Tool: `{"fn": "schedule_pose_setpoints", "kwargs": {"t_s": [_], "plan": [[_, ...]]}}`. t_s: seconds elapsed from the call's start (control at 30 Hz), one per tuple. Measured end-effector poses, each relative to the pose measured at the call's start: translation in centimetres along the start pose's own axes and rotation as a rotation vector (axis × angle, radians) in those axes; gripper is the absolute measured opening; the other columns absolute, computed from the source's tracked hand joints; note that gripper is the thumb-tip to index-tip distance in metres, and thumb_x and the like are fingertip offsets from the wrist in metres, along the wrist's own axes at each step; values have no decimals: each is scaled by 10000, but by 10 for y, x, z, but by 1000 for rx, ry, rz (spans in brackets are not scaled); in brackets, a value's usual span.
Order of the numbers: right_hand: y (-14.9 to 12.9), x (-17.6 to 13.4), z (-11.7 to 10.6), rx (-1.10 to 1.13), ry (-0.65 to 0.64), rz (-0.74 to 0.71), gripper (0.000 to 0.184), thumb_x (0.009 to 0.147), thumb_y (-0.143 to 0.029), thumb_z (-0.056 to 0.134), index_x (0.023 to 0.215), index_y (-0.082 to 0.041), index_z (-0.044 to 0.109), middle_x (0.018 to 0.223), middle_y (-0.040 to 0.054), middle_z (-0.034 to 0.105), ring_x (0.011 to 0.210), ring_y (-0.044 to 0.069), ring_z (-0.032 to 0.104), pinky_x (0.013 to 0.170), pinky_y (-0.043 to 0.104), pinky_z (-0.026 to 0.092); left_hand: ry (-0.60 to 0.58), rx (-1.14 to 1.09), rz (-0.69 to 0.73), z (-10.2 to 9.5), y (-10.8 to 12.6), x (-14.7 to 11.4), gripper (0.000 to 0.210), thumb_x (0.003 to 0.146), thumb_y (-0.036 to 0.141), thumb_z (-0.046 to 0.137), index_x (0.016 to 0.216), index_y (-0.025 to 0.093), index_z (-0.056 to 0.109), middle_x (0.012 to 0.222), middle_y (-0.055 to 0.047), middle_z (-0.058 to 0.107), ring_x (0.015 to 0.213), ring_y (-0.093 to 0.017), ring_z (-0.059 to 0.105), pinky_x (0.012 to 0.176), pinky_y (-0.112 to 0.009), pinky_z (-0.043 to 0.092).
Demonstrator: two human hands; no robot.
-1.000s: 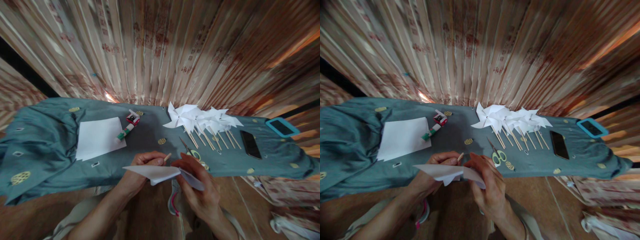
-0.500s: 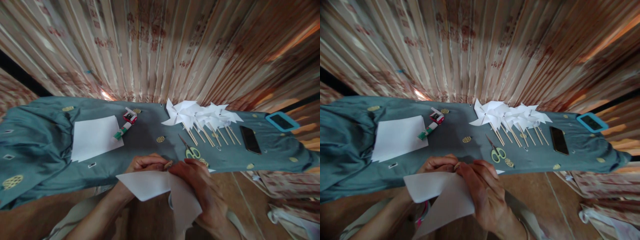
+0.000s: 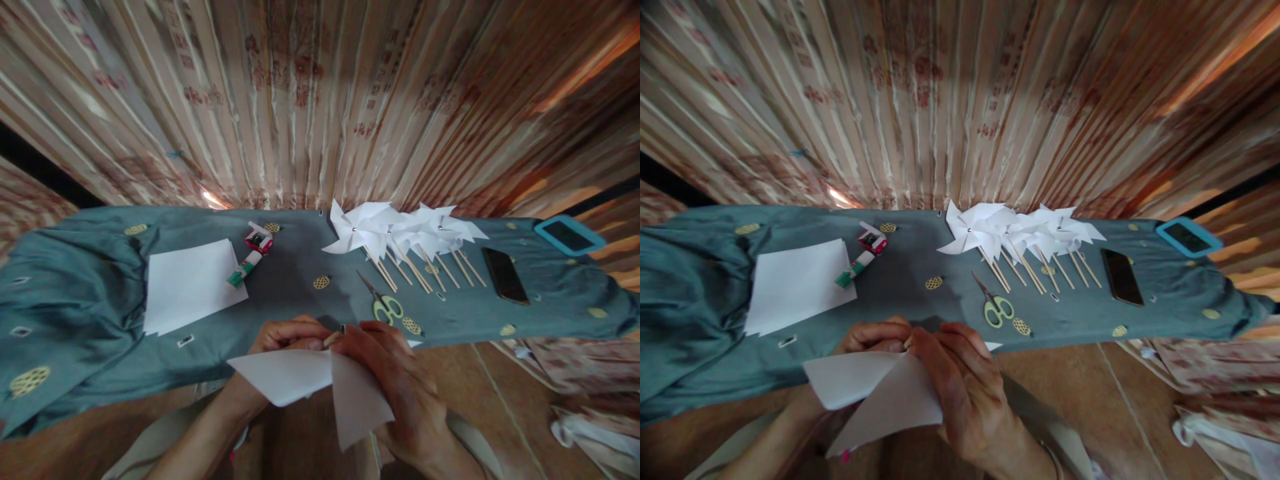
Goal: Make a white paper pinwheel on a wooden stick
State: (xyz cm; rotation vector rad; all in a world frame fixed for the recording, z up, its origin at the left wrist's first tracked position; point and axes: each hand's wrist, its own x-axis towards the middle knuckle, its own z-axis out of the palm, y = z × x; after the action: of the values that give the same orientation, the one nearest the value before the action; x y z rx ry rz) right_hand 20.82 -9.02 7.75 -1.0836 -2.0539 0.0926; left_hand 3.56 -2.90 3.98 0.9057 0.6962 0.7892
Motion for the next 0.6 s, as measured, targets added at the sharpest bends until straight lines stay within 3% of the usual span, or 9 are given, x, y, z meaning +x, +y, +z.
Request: {"fn": "schedule_pose_setpoints", "kwargs": {"t_s": [0.2, 0.37, 0.6], "plan": [[1, 1, 3, 3, 29, -37, 476, 939, -180, 415, 1410, -114, 388, 926, 90, 723, 894, 220, 677, 887, 405, 548, -14, -15, 12, -3, -4, -3, 156, 725, 355, 763, 740, 202, 790, 714, -15, 608, 652, -113, 535, 596, -222, 398], [0, 0, 5, 26, 61, -17, 462, 975, -289, 408, 1403, -116, 397, 949, 105, 717, 890, 225, 681, 878, 418, 550, 19, 6, 2, -2, -5, -2, 231, 673, 402, 787, 672, 173, 760, 663, -10, 584, 611, -115, 512, 567, -231, 391], [1, 0, 3, 10, 12, -30, 503, 927, -169, 407, 1425, -108, 370, 919, 95, 719, 893, 233, 674, 876, 420, 549, 15, -23, -24, 1, 0, -1, 250, 645, 412, 803, 640, 169, 744, 655, -5, 573, 599, -103, 513, 544, -214, 398]]}}
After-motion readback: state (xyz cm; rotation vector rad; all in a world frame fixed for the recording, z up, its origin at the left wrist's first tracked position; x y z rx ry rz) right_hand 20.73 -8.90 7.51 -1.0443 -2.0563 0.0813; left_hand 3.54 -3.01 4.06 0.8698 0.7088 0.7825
